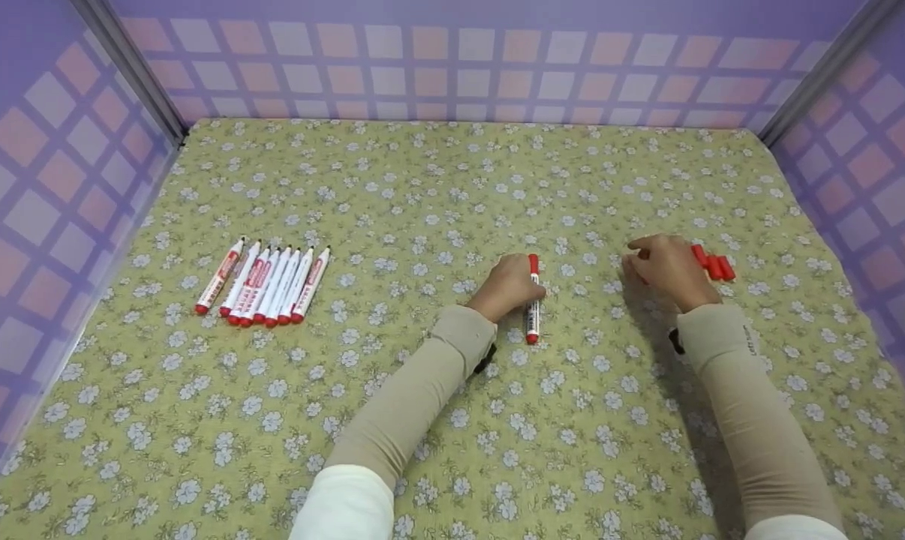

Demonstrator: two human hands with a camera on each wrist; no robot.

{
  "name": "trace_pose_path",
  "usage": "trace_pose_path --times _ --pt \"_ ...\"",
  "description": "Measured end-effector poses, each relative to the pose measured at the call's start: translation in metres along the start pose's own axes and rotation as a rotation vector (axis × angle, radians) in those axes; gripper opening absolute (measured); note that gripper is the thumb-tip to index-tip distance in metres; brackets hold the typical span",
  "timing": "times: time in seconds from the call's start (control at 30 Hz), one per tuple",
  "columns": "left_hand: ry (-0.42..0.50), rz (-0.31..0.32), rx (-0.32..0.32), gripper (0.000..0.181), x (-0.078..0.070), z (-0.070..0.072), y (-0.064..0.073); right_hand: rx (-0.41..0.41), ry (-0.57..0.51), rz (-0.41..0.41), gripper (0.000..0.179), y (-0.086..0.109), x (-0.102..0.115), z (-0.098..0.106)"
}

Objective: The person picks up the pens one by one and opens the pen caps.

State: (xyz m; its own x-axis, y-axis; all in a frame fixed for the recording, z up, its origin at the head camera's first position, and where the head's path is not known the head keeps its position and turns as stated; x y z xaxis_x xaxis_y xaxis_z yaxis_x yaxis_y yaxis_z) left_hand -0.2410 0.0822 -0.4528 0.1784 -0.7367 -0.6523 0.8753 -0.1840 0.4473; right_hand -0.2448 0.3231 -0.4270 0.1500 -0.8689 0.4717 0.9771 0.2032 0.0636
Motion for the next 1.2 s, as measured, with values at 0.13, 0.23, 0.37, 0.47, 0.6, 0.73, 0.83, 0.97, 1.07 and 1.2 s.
trace_pose_path --times 0.13,0.23,0.37,0.47,0.6,0.73,0.83,0.97,1.07,1.2 --pt "0.0 0.007 -0.007 0.018 -0.001 0.001 0.002 -0.003 -0.006 0.005 0.036 -0.001 -0.001 -0.001" --pt "-0.014 -0.015 -0.015 0.02 -0.001 0.001 0.003 -0.002 -0.003 0.007 0.037 -0.001 -0.002 -0.001" --pt "-0.04 -0.051 -0.024 0.024 0.0 0.003 0.005 0.002 -0.002 0.011 0.038 -0.001 0.0 -0.001" --pt "-0.026 -0.063 -0.015 0.027 0.001 0.004 0.005 0.012 -0.009 0.005 0.039 -0.001 0.002 -0.001" --pt "0.028 -0.047 0.017 0.028 0.003 0.005 0.004 0.018 -0.011 0.001 0.04 0.0 0.002 -0.001" --pt "0.086 -0.033 0.041 0.026 0.006 0.007 0.002 0.014 -0.005 0.015 0.04 0.0 0.003 -0.001" --pt "0.112 -0.032 0.059 0.031 0.008 0.009 0.0 0.021 -0.011 0.016 0.04 0.001 0.005 0.0" --pt "0.129 -0.029 0.08 0.042 0.01 0.011 -0.002 0.037 -0.018 0.011 0.039 0.0 0.007 0.001" --pt "0.134 -0.027 0.084 0.045 0.011 0.013 -0.002 0.044 -0.015 0.019 0.039 -0.001 0.008 0.002" --pt "0.157 -0.027 0.076 0.036 0.011 0.017 0.001 0.042 -0.005 0.037 0.04 -0.002 0.01 0.003"
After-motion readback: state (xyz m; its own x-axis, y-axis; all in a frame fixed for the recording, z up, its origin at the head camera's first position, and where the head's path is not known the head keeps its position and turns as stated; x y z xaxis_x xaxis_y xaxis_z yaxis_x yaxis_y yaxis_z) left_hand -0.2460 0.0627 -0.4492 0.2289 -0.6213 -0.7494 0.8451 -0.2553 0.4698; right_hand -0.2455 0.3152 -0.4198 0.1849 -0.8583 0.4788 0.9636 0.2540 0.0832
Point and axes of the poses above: each hand's wrist, its own y-axis away from the middle knuckle, its own z-axis out of the back of the hand, x = y × z, the point moved 2 cm from there along -y, towards the middle knuckle, and after that the axes turned 7 degrees about z, right-handed, at the moved point
